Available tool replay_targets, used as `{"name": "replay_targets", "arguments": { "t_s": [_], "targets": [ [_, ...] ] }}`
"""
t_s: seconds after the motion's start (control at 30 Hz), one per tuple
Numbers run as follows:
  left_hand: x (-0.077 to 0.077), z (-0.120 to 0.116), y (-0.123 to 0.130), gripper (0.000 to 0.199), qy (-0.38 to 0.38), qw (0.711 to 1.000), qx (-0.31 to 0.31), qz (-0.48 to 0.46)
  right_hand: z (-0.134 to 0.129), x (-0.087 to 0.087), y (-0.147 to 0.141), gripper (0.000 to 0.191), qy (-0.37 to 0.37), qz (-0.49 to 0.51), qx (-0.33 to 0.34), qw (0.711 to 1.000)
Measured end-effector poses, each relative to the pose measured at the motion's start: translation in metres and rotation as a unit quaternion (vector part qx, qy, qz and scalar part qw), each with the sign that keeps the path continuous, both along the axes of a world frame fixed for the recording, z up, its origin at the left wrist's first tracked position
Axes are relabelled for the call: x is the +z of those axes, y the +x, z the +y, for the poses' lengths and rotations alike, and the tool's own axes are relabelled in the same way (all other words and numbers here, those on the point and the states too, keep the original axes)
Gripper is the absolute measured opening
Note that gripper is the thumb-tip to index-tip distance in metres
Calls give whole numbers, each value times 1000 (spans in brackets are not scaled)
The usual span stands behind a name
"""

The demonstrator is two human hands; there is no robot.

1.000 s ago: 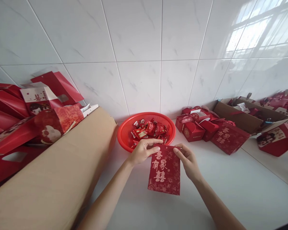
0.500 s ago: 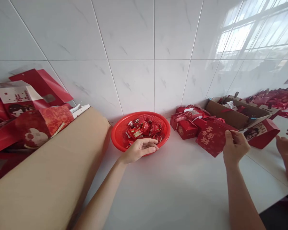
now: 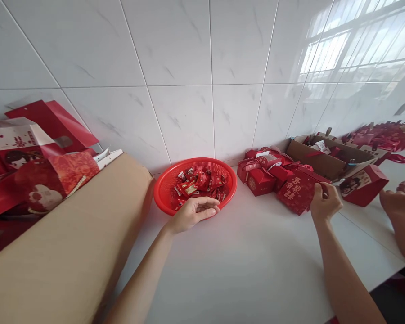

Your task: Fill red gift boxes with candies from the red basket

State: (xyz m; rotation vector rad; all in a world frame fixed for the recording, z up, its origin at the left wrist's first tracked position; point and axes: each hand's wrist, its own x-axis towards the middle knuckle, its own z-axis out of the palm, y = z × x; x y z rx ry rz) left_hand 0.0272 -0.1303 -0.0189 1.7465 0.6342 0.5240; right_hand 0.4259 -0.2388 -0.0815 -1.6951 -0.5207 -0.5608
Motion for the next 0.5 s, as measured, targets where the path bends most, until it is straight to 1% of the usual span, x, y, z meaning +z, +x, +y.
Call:
{"name": "replay_targets", "arguments": {
  "t_s": [0.17, 0.33, 0.4, 0.5],
  "targets": [
    [-2, -1, 0, 36, -7, 1000, 7, 2, -1, -3, -9, 64, -21, 14, 13, 1000],
    [-3, -3, -1, 32, 20, 1000, 17, -2, -7, -7, -16, 64, -64, 33, 26, 997],
    [-3, -5, 0, 30, 29, 999, 25, 0, -9, -7, -17, 61, -78, 32, 36, 996],
    [-4, -9, 1, 27, 38, 998, 50, -13, -11, -5, -19, 48, -108, 43, 38, 992]
  ]
}}
